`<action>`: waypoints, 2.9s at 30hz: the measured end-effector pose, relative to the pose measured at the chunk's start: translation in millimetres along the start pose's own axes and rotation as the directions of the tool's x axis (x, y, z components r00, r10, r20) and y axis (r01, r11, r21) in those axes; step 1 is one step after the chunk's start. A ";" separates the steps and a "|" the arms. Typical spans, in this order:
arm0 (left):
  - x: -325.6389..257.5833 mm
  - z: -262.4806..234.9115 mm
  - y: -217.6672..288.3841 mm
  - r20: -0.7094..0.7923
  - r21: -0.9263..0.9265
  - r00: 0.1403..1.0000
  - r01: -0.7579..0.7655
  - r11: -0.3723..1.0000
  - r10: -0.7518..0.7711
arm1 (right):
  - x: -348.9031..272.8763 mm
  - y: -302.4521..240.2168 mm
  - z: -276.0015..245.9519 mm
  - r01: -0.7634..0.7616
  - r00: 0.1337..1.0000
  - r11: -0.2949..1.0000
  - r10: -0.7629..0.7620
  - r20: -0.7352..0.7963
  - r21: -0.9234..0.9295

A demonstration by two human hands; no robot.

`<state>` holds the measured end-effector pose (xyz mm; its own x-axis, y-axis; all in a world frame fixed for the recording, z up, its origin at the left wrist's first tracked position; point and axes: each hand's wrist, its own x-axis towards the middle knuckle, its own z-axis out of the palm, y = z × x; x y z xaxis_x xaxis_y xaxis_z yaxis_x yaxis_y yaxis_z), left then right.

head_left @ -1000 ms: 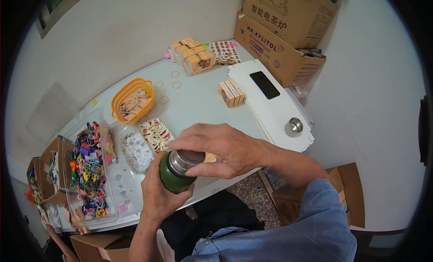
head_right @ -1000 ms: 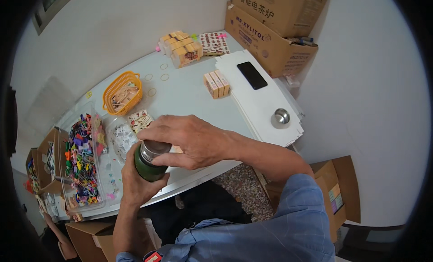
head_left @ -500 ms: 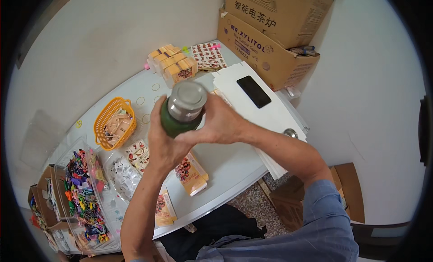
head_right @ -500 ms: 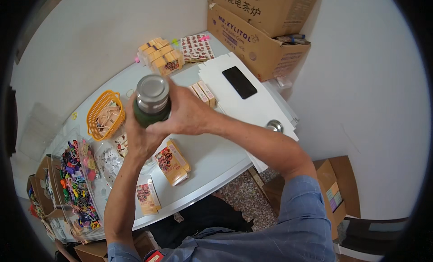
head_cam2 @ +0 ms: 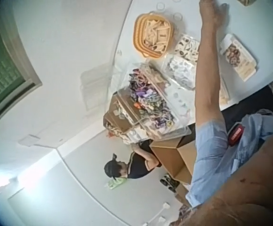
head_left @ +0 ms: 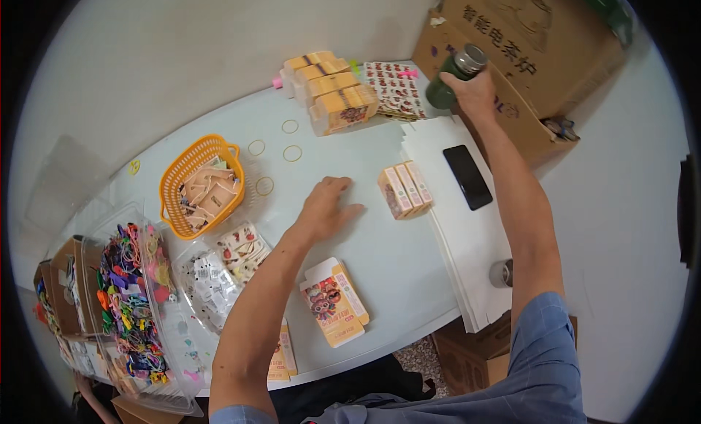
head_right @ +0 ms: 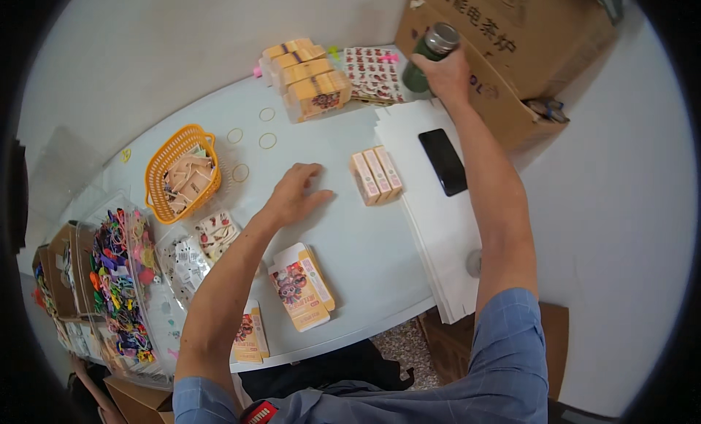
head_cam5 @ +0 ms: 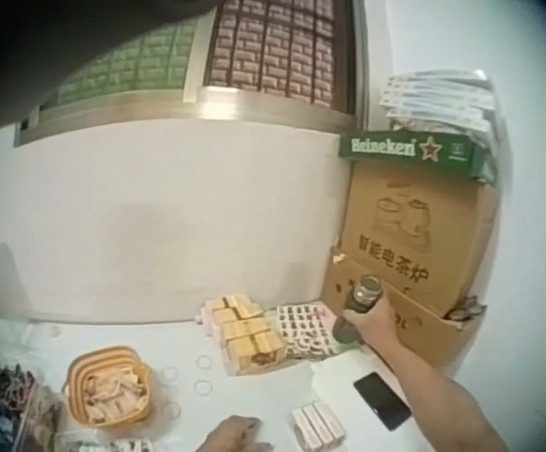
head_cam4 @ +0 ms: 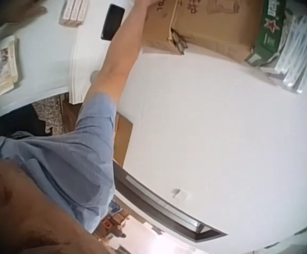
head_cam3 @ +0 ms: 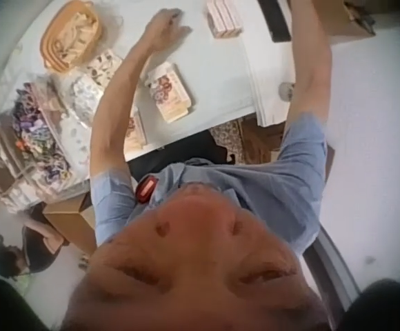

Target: Packaging small colorful items into individual cardboard boxes at a workstation.

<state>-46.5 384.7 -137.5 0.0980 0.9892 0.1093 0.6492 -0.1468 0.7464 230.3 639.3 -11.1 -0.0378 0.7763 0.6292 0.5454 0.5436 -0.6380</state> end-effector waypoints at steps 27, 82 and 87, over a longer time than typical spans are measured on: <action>20.9 -6.1 0.2 0.239 0.120 0.962 0.110 0.987 -0.136 | -72.0 -58.2 -26.5 -0.205 0.979 0.978 0.205 0.010 -0.048; -372.1 3.7 95.9 -0.285 -0.900 0.705 0.035 0.434 -0.649 | -474.0 -290.7 -50.3 -0.761 0.470 0.557 0.122 0.874 0.332; -398.5 -13.5 95.4 0.006 -0.968 0.869 0.129 0.215 -0.495 | -481.1 -284.7 -42.1 -0.735 0.389 0.602 -0.003 0.921 0.312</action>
<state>-33.8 -23.5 -101.0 -0.2317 0.9322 -0.2781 -0.5778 0.0981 0.8102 128.4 97.6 -113.5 -0.7874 0.5947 -0.1624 0.0946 -0.1438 -0.9851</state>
